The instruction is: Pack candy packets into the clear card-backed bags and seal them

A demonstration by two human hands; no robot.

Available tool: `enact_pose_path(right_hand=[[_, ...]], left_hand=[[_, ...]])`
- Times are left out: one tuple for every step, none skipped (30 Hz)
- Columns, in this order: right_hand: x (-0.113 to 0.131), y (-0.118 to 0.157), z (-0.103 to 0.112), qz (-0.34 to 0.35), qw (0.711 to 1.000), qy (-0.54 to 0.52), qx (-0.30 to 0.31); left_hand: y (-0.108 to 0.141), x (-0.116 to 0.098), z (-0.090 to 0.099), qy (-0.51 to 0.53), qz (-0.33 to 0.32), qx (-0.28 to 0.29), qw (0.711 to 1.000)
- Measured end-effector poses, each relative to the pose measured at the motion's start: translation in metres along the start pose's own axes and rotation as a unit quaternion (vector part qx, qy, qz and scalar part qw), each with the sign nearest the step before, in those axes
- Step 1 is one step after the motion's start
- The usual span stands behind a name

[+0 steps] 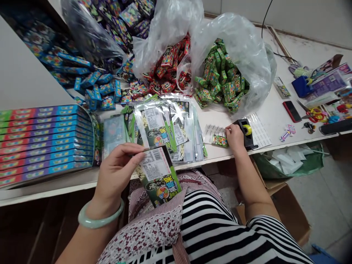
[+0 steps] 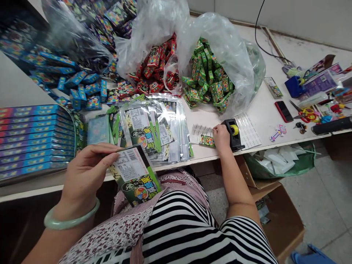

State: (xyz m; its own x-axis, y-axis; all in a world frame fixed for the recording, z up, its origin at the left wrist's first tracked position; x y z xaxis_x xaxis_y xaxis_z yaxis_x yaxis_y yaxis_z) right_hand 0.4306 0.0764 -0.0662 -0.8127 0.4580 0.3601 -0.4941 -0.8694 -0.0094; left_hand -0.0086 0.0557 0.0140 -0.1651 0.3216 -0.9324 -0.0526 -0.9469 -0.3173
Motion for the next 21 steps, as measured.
enact_pose_path(right_hand=[[0.001,0.0,-0.001,-0.003,1.0,-0.002,-0.004],[0.003,0.001,-0.002,-0.007,1.0,-0.003,-0.006],[0.004,0.001,-0.003,-0.01,1.0,-0.004,-0.006],[0.005,0.001,-0.004,-0.015,1.0,-0.004,-0.005],[0.006,0.002,-0.004,-0.019,1.0,-0.005,-0.002],[0.006,0.002,-0.004,-0.023,1.0,-0.005,0.001],[0.005,0.002,-0.003,-0.026,1.0,-0.006,0.004],[0.005,0.001,-0.001,-0.028,1.0,-0.007,0.006],[0.004,0.001,0.003,-0.028,1.0,-0.009,0.006],[0.005,0.001,0.008,-0.029,1.0,-0.01,0.003],[0.008,0.002,0.017,-0.025,1.0,-0.015,-0.005],[0.015,0.004,0.027,-0.012,0.999,-0.028,-0.017],[0.028,0.008,0.038,0.015,0.998,-0.054,-0.026],[0.047,0.014,0.049,0.056,0.994,-0.092,-0.024],[0.073,0.023,0.06,0.115,0.983,-0.143,-0.01],[0.103,0.036,0.067,0.183,0.962,-0.199,0.034],[0.136,0.052,0.07,0.246,0.933,-0.241,0.102],[0.169,0.07,0.073,0.306,0.9,-0.259,0.168],[0.198,0.089,0.074,0.352,0.871,-0.257,0.225],[0.225,0.104,0.075,0.388,0.847,-0.254,0.261],[0.248,0.118,0.074,0.416,0.827,-0.238,0.295]], left_hand=[[0.0,0.0,0.0,-0.001,0.001,0.001,1.0],[0.001,0.001,0.001,-0.001,0.002,0.001,1.0],[0.001,0.001,0.001,-0.001,0.003,0.001,1.0],[0.002,0.001,0.001,0.0,0.004,0.0,1.0],[0.002,0.001,0.002,0.001,0.004,-0.002,1.0],[0.002,0.001,0.002,0.003,0.002,-0.003,1.0],[0.002,0.001,0.002,0.005,0.001,-0.004,1.0],[0.002,0.001,0.003,0.006,0.001,-0.005,1.0],[0.002,0.001,0.003,0.009,0.001,-0.006,1.0],[0.001,0.0,0.002,0.013,0.001,-0.006,1.0],[0.001,-0.001,0.001,0.02,0.0,-0.004,1.0],[0.0,-0.003,-0.001,0.028,-0.003,0.001,1.0],[0.0,-0.007,-0.005,0.035,-0.009,0.011,0.999],[-0.001,-0.01,-0.009,0.04,-0.017,0.023,0.999],[-0.002,-0.014,-0.013,0.042,-0.027,0.033,0.998],[-0.002,-0.018,-0.018,0.039,-0.036,0.045,0.998],[-0.002,-0.021,-0.021,0.035,-0.047,0.053,0.997],[-0.003,-0.023,-0.024,0.034,-0.059,0.056,0.996],[-0.003,-0.025,-0.026,0.034,-0.068,0.061,0.995],[-0.002,-0.026,-0.027,0.036,-0.075,0.063,0.995],[-0.002,-0.027,-0.027,0.037,-0.079,0.065,0.994]])
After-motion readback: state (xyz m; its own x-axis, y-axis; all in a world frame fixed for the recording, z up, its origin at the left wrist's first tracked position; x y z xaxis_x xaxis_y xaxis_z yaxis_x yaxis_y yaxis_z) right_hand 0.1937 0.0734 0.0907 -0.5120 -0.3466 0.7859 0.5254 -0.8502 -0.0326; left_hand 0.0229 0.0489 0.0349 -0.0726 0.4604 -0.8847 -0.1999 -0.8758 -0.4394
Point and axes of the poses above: each hand's wrist, its own y-axis away from the middle knuckle, its own z-axis out of the back of the hand, x = y × z, the point moved 9 cm from there along -y, towards the middle knuckle, and after that the axes turned 9 degrees about -z, right-handed, at the moved point
